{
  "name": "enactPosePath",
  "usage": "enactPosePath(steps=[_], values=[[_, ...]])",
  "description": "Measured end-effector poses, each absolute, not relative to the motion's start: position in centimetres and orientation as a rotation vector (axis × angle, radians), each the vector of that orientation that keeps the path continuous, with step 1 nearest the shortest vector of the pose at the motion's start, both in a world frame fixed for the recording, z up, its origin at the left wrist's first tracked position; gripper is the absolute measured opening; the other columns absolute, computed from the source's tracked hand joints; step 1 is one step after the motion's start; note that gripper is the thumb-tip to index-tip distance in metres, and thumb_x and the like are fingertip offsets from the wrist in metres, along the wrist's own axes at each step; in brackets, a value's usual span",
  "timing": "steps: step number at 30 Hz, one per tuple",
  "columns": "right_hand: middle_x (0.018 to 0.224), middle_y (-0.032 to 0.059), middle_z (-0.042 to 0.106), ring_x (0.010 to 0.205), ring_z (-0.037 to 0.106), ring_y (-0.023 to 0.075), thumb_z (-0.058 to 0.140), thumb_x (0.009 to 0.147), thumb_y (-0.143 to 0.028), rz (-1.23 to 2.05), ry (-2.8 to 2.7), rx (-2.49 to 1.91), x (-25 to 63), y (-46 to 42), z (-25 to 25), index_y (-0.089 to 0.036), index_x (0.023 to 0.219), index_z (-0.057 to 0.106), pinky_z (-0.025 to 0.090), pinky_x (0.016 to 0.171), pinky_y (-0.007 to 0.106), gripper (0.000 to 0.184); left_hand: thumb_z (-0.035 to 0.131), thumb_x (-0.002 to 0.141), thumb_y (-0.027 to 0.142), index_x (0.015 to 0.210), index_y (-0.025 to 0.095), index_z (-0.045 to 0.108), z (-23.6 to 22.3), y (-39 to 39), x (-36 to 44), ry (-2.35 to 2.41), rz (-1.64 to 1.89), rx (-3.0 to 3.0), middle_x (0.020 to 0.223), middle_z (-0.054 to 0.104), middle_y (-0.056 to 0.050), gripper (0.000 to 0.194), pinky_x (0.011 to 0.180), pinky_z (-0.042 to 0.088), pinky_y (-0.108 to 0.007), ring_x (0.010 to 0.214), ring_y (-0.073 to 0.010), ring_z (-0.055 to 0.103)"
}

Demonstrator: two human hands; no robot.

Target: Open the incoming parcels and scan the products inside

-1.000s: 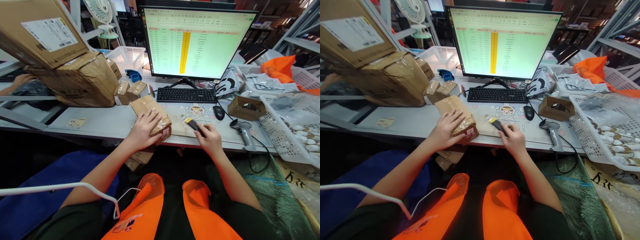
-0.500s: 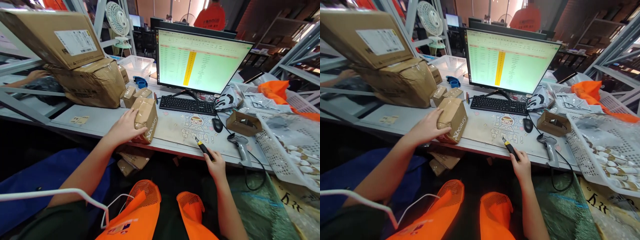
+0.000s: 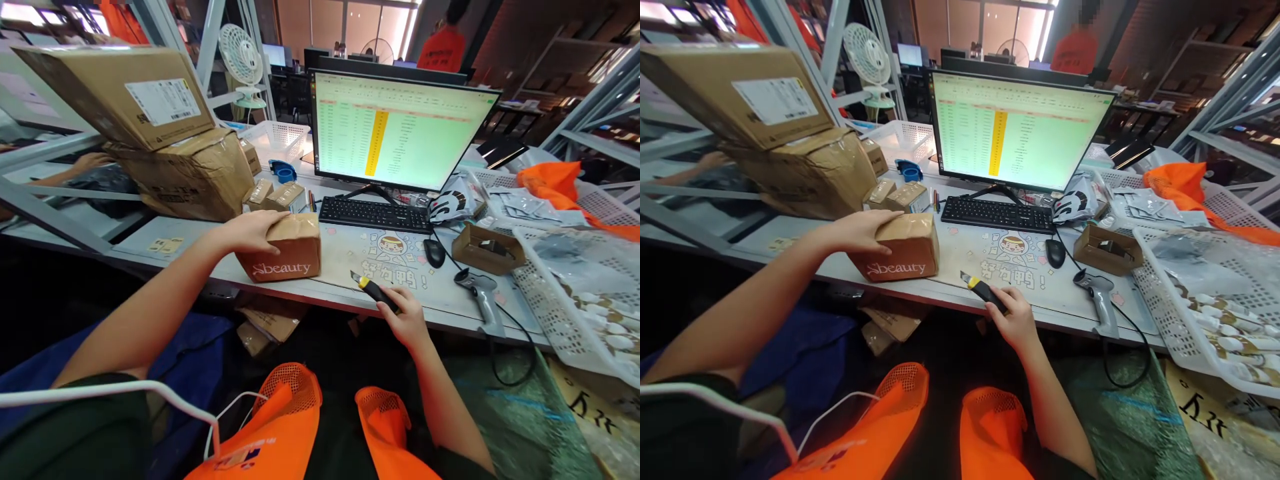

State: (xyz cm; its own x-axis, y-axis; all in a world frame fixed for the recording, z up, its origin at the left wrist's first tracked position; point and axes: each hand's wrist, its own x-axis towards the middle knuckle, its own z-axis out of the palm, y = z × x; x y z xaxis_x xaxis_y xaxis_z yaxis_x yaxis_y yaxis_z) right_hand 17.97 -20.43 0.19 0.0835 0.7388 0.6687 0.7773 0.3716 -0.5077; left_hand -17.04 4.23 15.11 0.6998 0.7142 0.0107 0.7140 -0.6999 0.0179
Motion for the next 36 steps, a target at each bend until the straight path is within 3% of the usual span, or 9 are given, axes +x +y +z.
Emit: enactPosePath(steps=[2, 5, 8, 12, 15, 20, 25, 36], values=[[0.103, 0.0088, 0.071, 0.092, 0.071, 0.0208, 0.066, 0.1, -0.035, -0.045, -1.677, -1.33, 17.3, -20.2, 1.1, -0.022, 0.127, 0.074, 0.063, 0.08, 0.036, 0.031, 0.074, 0.073, 0.046, 0.164, 0.02, 0.04, 15.5, 4.7, -16.8, 0.921, -0.023, 2.966, 0.163, 0.046, -0.015, 0.1, 0.125, 0.035, -0.048, 0.149, -0.0362, 0.044], [0.104, 0.0094, 0.07, 0.091, 0.07, 0.0199, 0.067, 0.1, -0.034, -0.052, -1.749, -1.245, 16.5, -20.4, 2.1, -0.022, 0.129, 0.073, 0.063, 0.079, 0.035, 0.032, 0.059, 0.088, 0.034, 0.162, 0.027, 0.044, 15.2, 2.9, -16.6, 0.768, 0.008, 3.054, 0.17, 0.036, -0.011, 0.075, 0.129, 0.02, -0.061, 0.161, -0.0352, 0.023], [0.103, 0.0101, 0.07, 0.089, 0.07, 0.0195, 0.068, 0.099, -0.034, -0.084, -1.833, -1.171, 15.4, -20.5, 2.8, -0.022, 0.129, 0.073, 0.062, 0.077, 0.033, 0.033, 0.061, 0.093, 0.043, 0.165, 0.022, 0.038, 13.5, -0.7, -16.0, 0.835, 0.145, 3.064, 0.175, 0.02, -0.015, 0.079, 0.129, 0.019, -0.066, 0.164, -0.0384, 0.013], [0.103, 0.0113, 0.071, 0.089, 0.07, 0.0206, 0.066, 0.101, -0.038, -0.152, -1.9, -1.156, 13.8, -19.2, 3.4, -0.021, 0.127, 0.075, 0.062, 0.077, 0.034, 0.033, 0.076, 0.079, 0.07, 0.166, 0.014, 0.033, 10.5, -4.2, -14.7, 0.962, 0.43, 3.008, 0.173, 0.021, -0.022, 0.112, 0.127, 0.022, -0.067, 0.161, -0.0442, 0.018], [0.104, 0.0122, 0.072, 0.09, 0.07, 0.0206, 0.065, 0.101, -0.04, -0.184, -1.931, -1.143, 13.5, -17.8, 3.8, -0.019, 0.126, 0.075, 0.062, 0.078, 0.034, 0.034, 0.077, 0.078, 0.067, 0.159, 0.013, 0.045, 8.9, -4.8, -13.9, 1.045, 0.682, 2.977, 0.168, 0.032, -0.023, 0.103, 0.127, 0.023, -0.065, 0.159, -0.0439, 0.027], [0.104, 0.0117, 0.072, 0.09, 0.07, 0.0203, 0.066, 0.101, -0.04, -0.206, -1.939, -1.164, 14.6, -16.7, 4.0, -0.021, 0.125, 0.077, 0.061, 0.077, 0.034, 0.033, 0.07, 0.081, 0.063, 0.148, 0.014, 0.058, 8.6, -4.7, -13.3, 1.043, 0.8, 2.951, 0.161, 0.046, -0.02, 0.084, 0.125, 0.028, -0.062, 0.155, -0.0425, 0.036], [0.103, 0.0113, 0.072, 0.091, 0.07, 0.0206, 0.066, 0.1, -0.039, -0.194, -1.957, -1.144, 15.3, -16.3, 3.2, -0.022, 0.126, 0.076, 0.06, 0.076, 0.034, 0.033, 0.071, 0.078, 0.056, 0.148, 0.017, 0.06, 8.8, -4.7, -13.2, 1.04, 0.798, 2.947, 0.16, 0.049, -0.018, 0.08, 0.125, 0.029, -0.062, 0.154, -0.0426, 0.037], [0.104, 0.0121, 0.072, 0.091, 0.07, 0.0211, 0.068, 0.099, -0.037, -0.262, -1.932, -1.097, 15.6, -15.2, 2.8, -0.021, 0.122, 0.078, 0.061, 0.078, 0.035, 0.03, 0.066, 0.084, 0.062, 0.147, 0.012, 0.059, 8.6, -5.0, -13.3, 1.024, 0.832, 2.982, 0.16, 0.048, -0.02, 0.08, 0.124, 0.031, -0.061, 0.154, -0.0421, 0.038]])
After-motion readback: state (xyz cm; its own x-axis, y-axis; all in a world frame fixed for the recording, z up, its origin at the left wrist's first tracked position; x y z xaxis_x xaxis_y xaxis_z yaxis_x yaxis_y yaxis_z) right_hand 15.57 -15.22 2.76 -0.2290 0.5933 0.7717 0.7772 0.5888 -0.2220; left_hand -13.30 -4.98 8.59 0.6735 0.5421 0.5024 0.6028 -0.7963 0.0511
